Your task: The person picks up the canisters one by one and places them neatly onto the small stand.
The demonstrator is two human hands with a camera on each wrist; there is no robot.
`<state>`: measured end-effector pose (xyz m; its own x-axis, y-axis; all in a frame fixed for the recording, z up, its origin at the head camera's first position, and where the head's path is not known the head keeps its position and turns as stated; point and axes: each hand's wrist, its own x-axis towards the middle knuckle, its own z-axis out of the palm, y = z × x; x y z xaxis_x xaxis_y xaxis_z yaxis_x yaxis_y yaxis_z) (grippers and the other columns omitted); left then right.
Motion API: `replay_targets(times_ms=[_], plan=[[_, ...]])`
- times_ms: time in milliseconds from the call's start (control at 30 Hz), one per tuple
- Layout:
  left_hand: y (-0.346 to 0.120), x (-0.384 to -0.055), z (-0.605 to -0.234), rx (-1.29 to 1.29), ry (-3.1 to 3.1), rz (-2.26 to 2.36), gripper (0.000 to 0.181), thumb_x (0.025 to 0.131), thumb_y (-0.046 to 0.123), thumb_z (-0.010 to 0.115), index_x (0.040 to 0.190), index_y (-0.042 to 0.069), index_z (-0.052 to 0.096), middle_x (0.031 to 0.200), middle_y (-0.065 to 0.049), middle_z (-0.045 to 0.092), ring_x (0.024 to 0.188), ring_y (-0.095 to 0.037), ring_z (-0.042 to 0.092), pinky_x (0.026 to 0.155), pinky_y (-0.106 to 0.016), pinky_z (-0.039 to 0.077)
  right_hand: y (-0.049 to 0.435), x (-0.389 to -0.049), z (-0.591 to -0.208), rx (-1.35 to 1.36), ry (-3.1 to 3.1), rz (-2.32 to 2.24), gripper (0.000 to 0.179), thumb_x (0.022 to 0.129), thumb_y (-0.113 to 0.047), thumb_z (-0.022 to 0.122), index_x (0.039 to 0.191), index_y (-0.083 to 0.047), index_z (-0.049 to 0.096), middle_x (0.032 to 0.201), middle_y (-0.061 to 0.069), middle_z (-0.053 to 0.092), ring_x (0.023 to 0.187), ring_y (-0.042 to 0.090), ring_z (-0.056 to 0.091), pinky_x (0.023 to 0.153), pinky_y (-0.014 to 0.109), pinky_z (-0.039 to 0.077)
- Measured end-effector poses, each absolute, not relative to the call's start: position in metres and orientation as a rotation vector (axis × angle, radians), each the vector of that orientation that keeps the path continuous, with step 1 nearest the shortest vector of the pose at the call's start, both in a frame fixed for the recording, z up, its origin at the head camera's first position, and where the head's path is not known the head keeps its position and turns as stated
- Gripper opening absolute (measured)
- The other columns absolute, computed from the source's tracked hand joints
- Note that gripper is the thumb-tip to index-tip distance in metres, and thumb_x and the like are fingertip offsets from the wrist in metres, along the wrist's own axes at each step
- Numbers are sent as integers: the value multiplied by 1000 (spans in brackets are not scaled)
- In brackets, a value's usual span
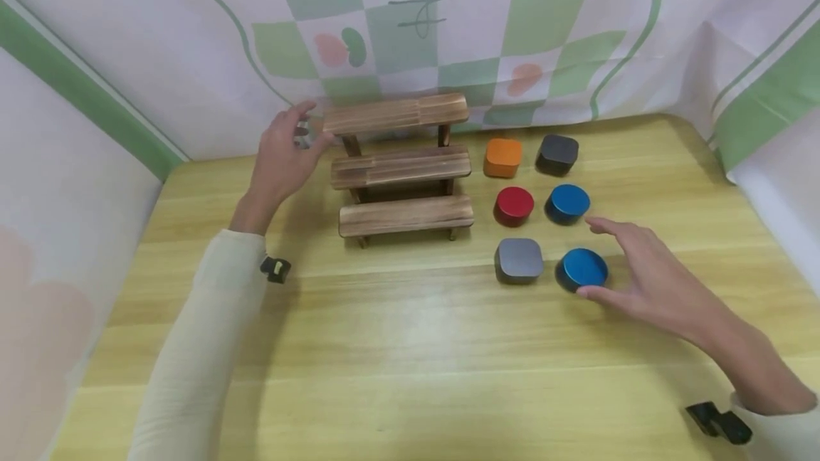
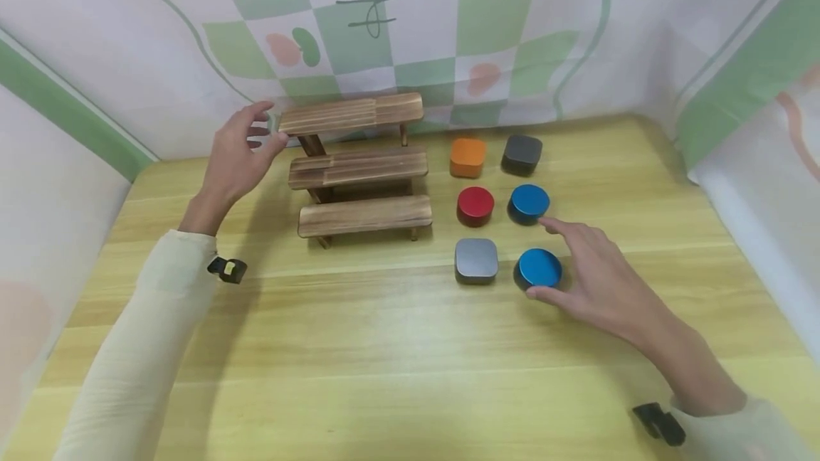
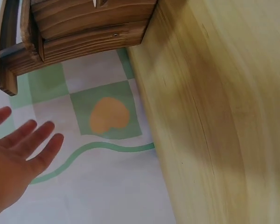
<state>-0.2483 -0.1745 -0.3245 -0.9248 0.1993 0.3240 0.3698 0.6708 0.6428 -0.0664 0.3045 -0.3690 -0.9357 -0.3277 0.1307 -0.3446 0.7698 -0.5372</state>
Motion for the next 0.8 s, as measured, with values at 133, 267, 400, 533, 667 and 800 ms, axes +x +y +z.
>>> replay_targets(times_ms=[133, 267, 400, 533, 667, 800], plan=[[-175, -252, -328, -539, -2586, -1281, 92, 85, 70, 62, 150, 7, 43, 134, -21, 55, 116, -37, 58, 96, -47, 50, 309, -67, -374, 548, -2938, 896, 96, 70, -21, 93, 144, 6, 40, 139, 28, 47, 126, 50, 38, 100, 69, 31], [-175, -255, -328, -549, -2579, -1362, 93, 83, 68, 66, 152, 10, 42, 134, -18, 56, 116, -35, 60, 98, -43, 51, 312, -68, -377, 548, -2938, 911, 95, 70, -20, 94, 143, 7, 41, 138, 28, 48, 126, 49, 39, 100, 69, 31], [-179, -258, -327, -527, -2583, -1476, 83, 87, 55, 72, 152, 13, 41, 138, -18, 53, 119, -35, 58, 102, -41, 48, 312, -69, -379, 556, -2936, 927, 94, 69, -19, 94, 142, 7, 42, 134, 29, 50, 124, 50, 39, 99, 70, 31], [-183, -259, -327, -539, -2577, -1536, 80, 89, 51, 72, 152, 12, 42, 140, -21, 51, 121, -40, 56, 104, -44, 45, 311, -72, -381, 558, -2940, 932, 94, 68, -19, 95, 142, 7, 42, 135, 28, 50, 125, 50, 39, 99, 70, 31], [-185, -261, -329, -572, -2595, -1562, 80, 90, 52, 70, 152, 12, 41, 143, -21, 48, 121, -42, 55, 105, -48, 44, 311, -74, -386, 573, -2949, 905, 95, 67, -21, 95, 141, 8, 43, 133, 29, 51, 122, 50, 40, 97, 69, 32], [-183, -263, -332, -601, -2626, -1602, 67, 96, 36, 68, 152, 11, 40, 147, -19, 44, 122, -40, 55, 106, -47, 43, 315, -72, -389, 577, -2957, 892, 96, 66, -20, 96, 140, 10, 43, 131, 31, 51, 120, 52, 40, 96, 71, 32]])
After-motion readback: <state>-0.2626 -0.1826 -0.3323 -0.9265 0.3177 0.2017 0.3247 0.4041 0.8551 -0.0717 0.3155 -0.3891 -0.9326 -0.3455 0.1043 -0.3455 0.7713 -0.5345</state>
